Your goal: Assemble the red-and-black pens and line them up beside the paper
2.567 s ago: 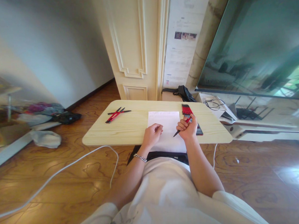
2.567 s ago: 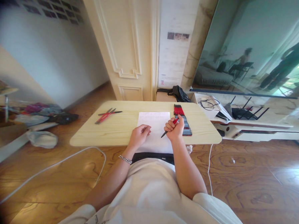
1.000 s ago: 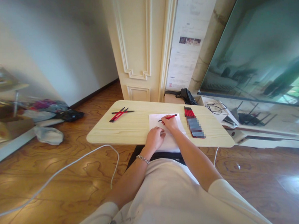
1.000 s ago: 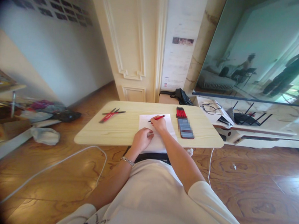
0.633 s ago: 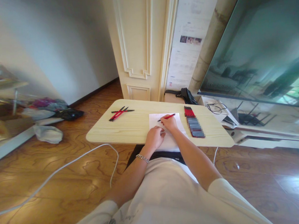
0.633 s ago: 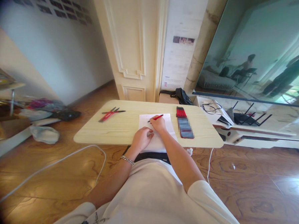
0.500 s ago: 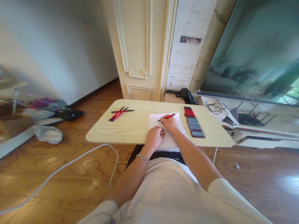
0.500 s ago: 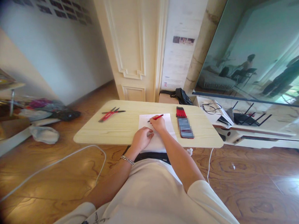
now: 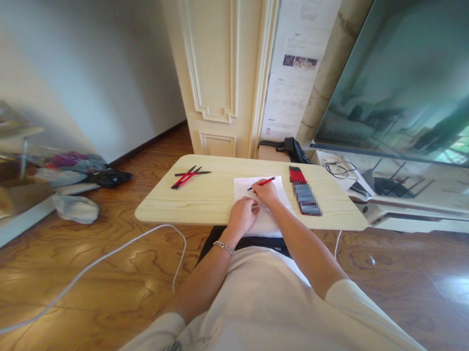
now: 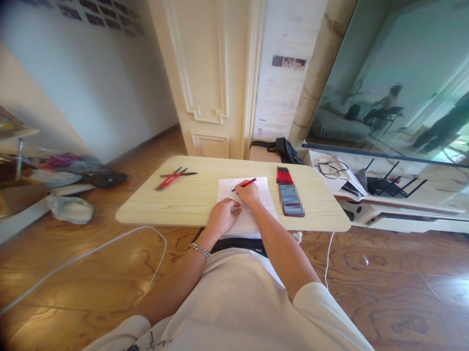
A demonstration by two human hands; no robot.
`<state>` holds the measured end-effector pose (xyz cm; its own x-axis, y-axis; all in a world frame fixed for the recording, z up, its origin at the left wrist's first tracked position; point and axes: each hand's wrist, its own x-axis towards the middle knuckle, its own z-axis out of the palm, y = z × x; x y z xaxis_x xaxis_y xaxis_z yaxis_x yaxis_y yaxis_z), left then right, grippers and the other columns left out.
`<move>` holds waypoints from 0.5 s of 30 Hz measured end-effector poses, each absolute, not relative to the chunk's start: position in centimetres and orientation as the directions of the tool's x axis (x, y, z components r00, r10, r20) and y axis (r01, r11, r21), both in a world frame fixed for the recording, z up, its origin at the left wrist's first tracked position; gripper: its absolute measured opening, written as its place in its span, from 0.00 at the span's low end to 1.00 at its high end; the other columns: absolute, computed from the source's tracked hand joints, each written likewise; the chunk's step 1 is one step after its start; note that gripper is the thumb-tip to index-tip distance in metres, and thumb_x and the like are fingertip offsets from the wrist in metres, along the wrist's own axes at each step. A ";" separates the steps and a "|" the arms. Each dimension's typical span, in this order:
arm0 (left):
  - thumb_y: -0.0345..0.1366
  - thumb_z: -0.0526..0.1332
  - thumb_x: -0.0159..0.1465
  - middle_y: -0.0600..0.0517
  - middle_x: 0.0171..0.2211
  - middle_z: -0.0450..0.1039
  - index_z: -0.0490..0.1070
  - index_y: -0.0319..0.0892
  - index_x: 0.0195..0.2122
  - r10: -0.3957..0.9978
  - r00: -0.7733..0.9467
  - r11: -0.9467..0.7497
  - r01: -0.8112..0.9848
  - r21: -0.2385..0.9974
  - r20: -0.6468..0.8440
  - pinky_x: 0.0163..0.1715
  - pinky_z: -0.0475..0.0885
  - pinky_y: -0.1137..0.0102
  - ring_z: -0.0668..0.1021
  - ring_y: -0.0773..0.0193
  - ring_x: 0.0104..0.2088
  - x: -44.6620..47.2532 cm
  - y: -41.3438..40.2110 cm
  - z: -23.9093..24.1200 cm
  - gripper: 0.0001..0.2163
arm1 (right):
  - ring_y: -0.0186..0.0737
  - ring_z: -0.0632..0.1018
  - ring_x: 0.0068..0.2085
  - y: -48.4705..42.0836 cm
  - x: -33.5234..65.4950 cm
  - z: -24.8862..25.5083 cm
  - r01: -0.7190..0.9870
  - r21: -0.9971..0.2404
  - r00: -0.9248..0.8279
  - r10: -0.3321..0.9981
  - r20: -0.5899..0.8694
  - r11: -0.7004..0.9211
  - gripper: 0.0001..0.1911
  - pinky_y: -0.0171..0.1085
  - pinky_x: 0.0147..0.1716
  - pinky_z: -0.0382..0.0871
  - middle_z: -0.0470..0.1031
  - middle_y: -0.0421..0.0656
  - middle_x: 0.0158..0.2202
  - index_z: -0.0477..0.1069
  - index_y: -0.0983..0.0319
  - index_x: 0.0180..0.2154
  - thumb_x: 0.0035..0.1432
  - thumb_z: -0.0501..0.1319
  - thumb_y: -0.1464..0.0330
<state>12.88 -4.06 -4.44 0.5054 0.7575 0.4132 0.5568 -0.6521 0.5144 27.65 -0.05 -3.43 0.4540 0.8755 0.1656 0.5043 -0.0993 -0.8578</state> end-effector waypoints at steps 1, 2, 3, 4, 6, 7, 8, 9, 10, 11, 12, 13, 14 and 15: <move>0.36 0.60 0.61 0.46 0.41 0.76 0.76 0.43 0.38 0.755 0.507 -0.655 0.555 0.513 0.416 0.45 0.69 0.65 0.77 0.56 0.42 12.9 -4.1 -4.4 0.07 | 0.35 0.74 0.24 -0.1 27.6 -3.4 0.481 -0.872 0.457 0.875 0.158 -0.094 0.07 0.32 0.25 0.63 0.73 0.40 0.19 0.71 0.62 0.19 0.46 0.59 0.68; 0.35 0.60 0.61 0.46 0.41 0.76 0.76 0.43 0.38 0.754 0.506 -0.656 0.554 0.513 0.419 0.45 0.69 0.65 0.77 0.56 0.42 12.9 -4.1 -4.4 0.07 | 0.34 0.73 0.24 -0.1 27.6 -3.3 0.439 -0.895 0.460 0.876 0.147 -0.080 0.07 0.32 0.24 0.63 0.73 0.40 0.19 0.70 0.62 0.19 0.45 0.59 0.68; 0.35 0.60 0.61 0.46 0.41 0.76 0.76 0.43 0.38 0.754 0.506 -0.657 0.553 0.513 0.420 0.45 0.69 0.65 0.77 0.56 0.42 12.8 -4.1 -4.4 0.07 | 0.34 0.72 0.23 -0.1 27.7 -3.2 0.376 -0.925 0.463 0.876 0.134 -0.057 0.07 0.32 0.23 0.62 0.72 0.40 0.19 0.71 0.62 0.20 0.46 0.60 0.66; 0.35 0.60 0.61 0.46 0.41 0.76 0.76 0.43 0.38 0.754 0.505 -0.656 0.553 0.513 0.420 0.46 0.69 0.65 0.77 0.56 0.41 12.8 -4.0 -4.4 0.07 | 0.33 0.71 0.22 -0.1 27.8 -3.1 0.289 -0.957 0.472 0.874 0.115 -0.030 0.08 0.32 0.22 0.62 0.72 0.39 0.19 0.71 0.62 0.21 0.46 0.61 0.65; 0.34 0.59 0.61 0.47 0.41 0.77 0.76 0.43 0.38 0.754 0.508 -0.656 0.557 0.510 0.416 0.46 0.69 0.66 0.77 0.57 0.41 12.8 -4.0 -4.3 0.08 | 0.33 0.70 0.21 -0.2 28.2 -2.8 0.076 -0.996 0.509 0.858 0.074 0.041 0.12 0.32 0.21 0.63 0.72 0.39 0.19 0.72 0.63 0.23 0.48 0.61 0.61; 0.34 0.59 0.61 0.47 0.40 0.77 0.76 0.42 0.39 0.753 0.512 -0.658 0.559 0.505 0.414 0.46 0.69 0.66 0.77 0.57 0.41 12.8 -4.0 -4.2 0.08 | 0.33 0.71 0.22 -0.3 28.4 -2.6 -0.031 -0.996 0.536 0.842 0.058 0.089 0.13 0.32 0.22 0.64 0.72 0.40 0.20 0.71 0.63 0.24 0.49 0.61 0.60; 0.33 0.59 0.61 0.47 0.40 0.77 0.76 0.42 0.39 0.750 0.516 -0.660 0.561 0.499 0.413 0.47 0.69 0.66 0.77 0.58 0.41 12.8 -4.0 -4.2 0.08 | 0.33 0.71 0.23 -0.5 28.7 -2.3 -0.127 -0.981 0.560 0.827 0.051 0.146 0.13 0.32 0.23 0.65 0.72 0.40 0.21 0.71 0.63 0.24 0.50 0.61 0.60; 0.33 0.59 0.61 0.46 0.41 0.77 0.76 0.42 0.39 0.748 0.521 -0.663 0.565 0.491 0.411 0.47 0.68 0.66 0.77 0.58 0.42 12.8 -4.0 -4.1 0.08 | 0.33 0.72 0.25 -0.9 29.1 -2.0 -0.210 -0.956 0.573 0.818 0.050 0.206 0.12 0.32 0.25 0.67 0.73 0.41 0.22 0.71 0.63 0.24 0.50 0.62 0.61; 0.33 0.59 0.61 0.46 0.41 0.77 0.76 0.42 0.40 0.747 0.526 -0.665 0.570 0.483 0.407 0.48 0.68 0.67 0.77 0.58 0.42 12.7 -4.0 -4.0 0.08 | 0.33 0.73 0.26 -1.4 29.5 -1.7 -0.283 -0.923 0.564 0.823 0.059 0.260 0.10 0.32 0.25 0.67 0.74 0.42 0.24 0.71 0.64 0.25 0.50 0.63 0.63; 0.33 0.59 0.61 0.46 0.41 0.77 0.76 0.42 0.40 0.746 0.531 -0.666 0.576 0.474 0.402 0.48 0.68 0.67 0.77 0.58 0.42 12.7 -3.9 -4.0 0.09 | 0.33 0.73 0.27 -2.0 29.9 -1.4 -0.349 -0.887 0.536 0.841 0.077 0.303 0.08 0.31 0.25 0.67 0.75 0.43 0.26 0.71 0.64 0.27 0.49 0.64 0.65; 0.33 0.59 0.62 0.46 0.41 0.76 0.76 0.42 0.40 0.746 0.537 -0.666 0.583 0.465 0.395 0.48 0.68 0.67 0.77 0.58 0.42 12.7 -3.9 -3.9 0.09 | 0.32 0.73 0.27 -2.6 30.3 -1.1 -0.411 -0.852 0.491 0.866 0.094 0.325 0.07 0.30 0.24 0.65 0.75 0.43 0.28 0.71 0.63 0.29 0.48 0.65 0.66; 0.34 0.59 0.62 0.46 0.41 0.76 0.76 0.42 0.40 0.745 0.543 -0.667 0.589 0.457 0.388 0.48 0.68 0.67 0.77 0.58 0.42 12.7 -3.9 -3.8 0.09 | 0.30 0.71 0.26 -3.4 30.7 -0.8 -0.472 -0.816 0.444 0.890 0.107 0.334 0.09 0.29 0.21 0.63 0.75 0.41 0.28 0.71 0.62 0.32 0.48 0.66 0.67; 0.34 0.59 0.62 0.46 0.42 0.76 0.76 0.42 0.40 0.743 0.550 -0.668 0.592 0.450 0.381 0.47 0.68 0.67 0.77 0.58 0.43 12.7 -3.9 -3.8 0.09 | 0.29 0.69 0.23 -4.1 31.1 -0.5 -0.532 -0.779 0.402 0.909 0.111 0.331 0.10 0.28 0.19 0.60 0.74 0.39 0.27 0.71 0.61 0.34 0.48 0.67 0.66; 0.34 0.59 0.62 0.46 0.42 0.76 0.76 0.42 0.40 0.742 0.556 -0.670 0.594 0.446 0.375 0.47 0.68 0.67 0.77 0.58 0.42 12.7 -3.8 -3.8 0.09 | 0.28 0.66 0.21 -4.8 31.5 -0.3 -0.591 -0.743 0.360 0.927 0.105 0.313 0.11 0.28 0.17 0.57 0.71 0.37 0.25 0.70 0.60 0.35 0.49 0.67 0.63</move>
